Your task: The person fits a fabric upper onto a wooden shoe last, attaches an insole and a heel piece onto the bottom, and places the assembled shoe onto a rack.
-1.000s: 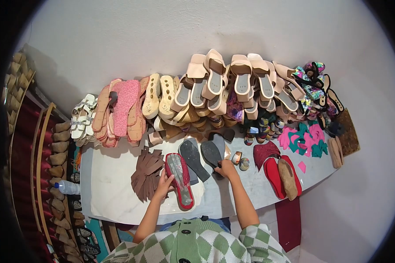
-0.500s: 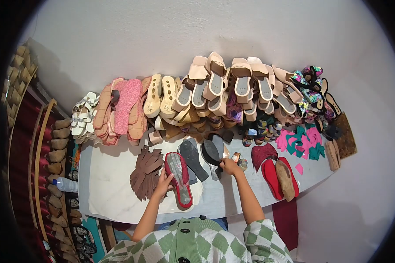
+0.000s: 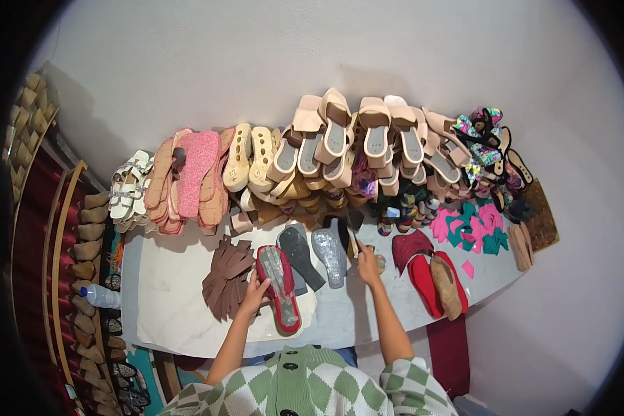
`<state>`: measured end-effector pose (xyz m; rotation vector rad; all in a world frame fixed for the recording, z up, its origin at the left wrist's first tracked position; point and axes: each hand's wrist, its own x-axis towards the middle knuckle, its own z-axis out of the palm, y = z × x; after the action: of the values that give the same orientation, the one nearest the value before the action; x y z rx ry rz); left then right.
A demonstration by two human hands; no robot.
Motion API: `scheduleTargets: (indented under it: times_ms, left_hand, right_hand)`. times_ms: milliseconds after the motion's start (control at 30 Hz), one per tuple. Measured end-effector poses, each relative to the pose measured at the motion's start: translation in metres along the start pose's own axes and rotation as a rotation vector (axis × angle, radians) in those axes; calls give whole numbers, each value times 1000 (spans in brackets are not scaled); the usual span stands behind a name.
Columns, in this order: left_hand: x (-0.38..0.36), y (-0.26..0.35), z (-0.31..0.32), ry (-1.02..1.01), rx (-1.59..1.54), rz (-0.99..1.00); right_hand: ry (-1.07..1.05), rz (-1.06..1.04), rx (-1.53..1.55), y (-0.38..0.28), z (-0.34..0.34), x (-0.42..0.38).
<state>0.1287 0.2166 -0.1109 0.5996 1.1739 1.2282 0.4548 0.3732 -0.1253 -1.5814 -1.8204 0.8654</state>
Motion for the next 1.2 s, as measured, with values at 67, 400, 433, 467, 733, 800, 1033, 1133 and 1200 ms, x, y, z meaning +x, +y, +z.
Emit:
scheduleTargets:
  times_ms: [67,400,433,467,733,800,1033,1133,1200]
  left_hand:
    - [1,-4,-2,-10,-2,24]
    - [1,-4,4,51,71,-5]
    - [1,-2,5,62,74,2]
    - [0,-2,6,62,52,-1]
    - [-7,2,9,93,-14,-16]
    - [-8,5,11,94,-19,-36]
    - [-6,3,9,91,22,-30]
    - [-9,1,8,95,-10,-42]
    - [-14,4,9,112,-36,-51]
  right_hand:
    - [156,-169,-43,13,22,5]
    - [248,-34,-6,-53,58,-21]
    - [256,-1,-63,-57,58,-21]
    - [262,34,-119,-60,59,-22]
    - [285,-17,-631,-50,71,-35]
    - [215,-9,-621,-46,75,-41]
    - [74,107,-511,-61,70,-53]
    - [40,77,-518,-55,69,-56]
    - [27,21,-558,-53,70,-52]
